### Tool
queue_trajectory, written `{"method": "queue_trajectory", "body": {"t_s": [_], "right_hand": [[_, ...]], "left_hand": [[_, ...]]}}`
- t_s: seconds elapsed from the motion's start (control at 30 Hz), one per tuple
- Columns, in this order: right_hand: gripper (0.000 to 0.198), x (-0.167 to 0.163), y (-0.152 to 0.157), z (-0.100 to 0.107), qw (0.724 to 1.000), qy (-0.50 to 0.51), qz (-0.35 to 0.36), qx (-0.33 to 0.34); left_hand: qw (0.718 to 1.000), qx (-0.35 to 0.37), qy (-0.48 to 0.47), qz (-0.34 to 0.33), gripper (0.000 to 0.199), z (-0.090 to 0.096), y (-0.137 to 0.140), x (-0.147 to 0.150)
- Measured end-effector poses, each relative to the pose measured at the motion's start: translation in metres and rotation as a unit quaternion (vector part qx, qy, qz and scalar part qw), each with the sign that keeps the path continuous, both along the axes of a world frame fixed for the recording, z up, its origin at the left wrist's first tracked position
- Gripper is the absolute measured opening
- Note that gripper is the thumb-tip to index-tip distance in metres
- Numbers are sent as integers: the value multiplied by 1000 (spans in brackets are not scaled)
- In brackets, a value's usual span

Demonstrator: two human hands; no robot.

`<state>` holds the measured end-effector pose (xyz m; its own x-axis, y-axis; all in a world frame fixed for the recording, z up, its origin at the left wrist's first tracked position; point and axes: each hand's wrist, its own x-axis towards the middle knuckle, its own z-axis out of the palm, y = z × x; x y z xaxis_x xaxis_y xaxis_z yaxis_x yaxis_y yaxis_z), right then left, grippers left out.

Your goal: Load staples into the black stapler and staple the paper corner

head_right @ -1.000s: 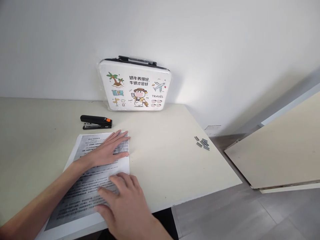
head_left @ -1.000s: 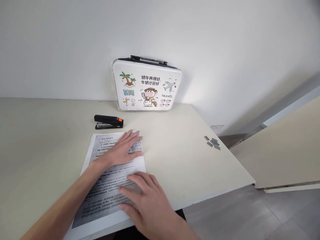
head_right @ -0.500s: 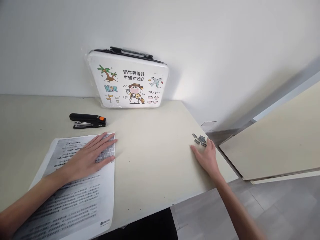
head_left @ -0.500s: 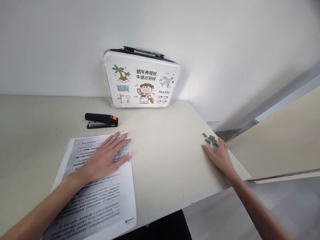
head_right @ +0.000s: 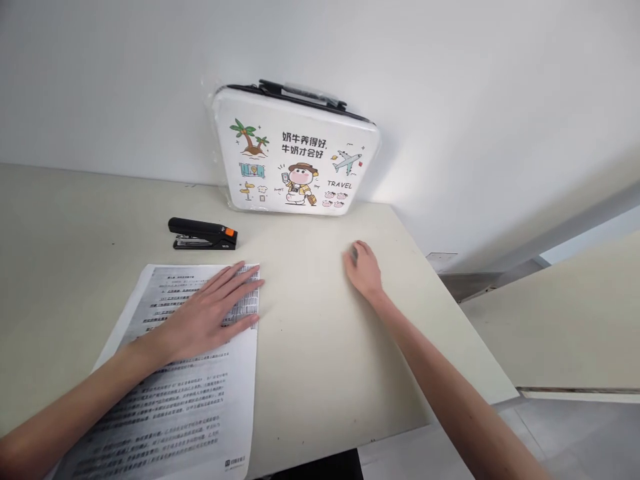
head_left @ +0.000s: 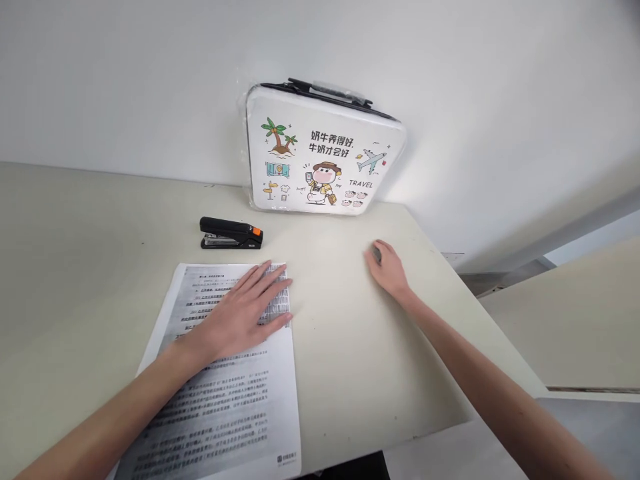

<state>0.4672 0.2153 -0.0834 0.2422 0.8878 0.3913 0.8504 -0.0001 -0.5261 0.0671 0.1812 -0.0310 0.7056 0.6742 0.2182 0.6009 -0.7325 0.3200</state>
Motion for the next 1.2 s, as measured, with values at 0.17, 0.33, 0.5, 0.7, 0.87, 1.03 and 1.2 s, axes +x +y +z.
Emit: {"method": "queue_trajectory", "body": {"t_s": [0.17, 0.33, 0.5, 0.7, 0.87, 1.03, 1.2], "right_hand": [[35, -85, 48, 9, 989, 72, 131, 21], [20, -165, 72, 21, 966, 145, 210, 35], [23, -220, 77, 31, 943, 241, 230, 18], [29, -236, 78, 33, 918, 324, 227, 11], [32, -233, 76, 32, 906, 350, 237, 4], [32, -234, 74, 32, 908, 350, 230, -4], [30, -240, 72, 29, 897, 396, 194, 24]], "left_hand": [[1000, 8, -7, 2, 59, 3, -3, 2], [1000, 18, 3, 3, 56, 3, -5, 1], [1000, 19, 4, 2, 56, 2, -6, 1], [1000, 6, -7, 1, 56, 2, -7, 1], [1000, 0, -16, 1, 55, 2, -8, 0], [1000, 1, -10, 1, 56, 2, -9, -1], [1000, -7, -21, -4, 55, 2, -9, -1]]}}
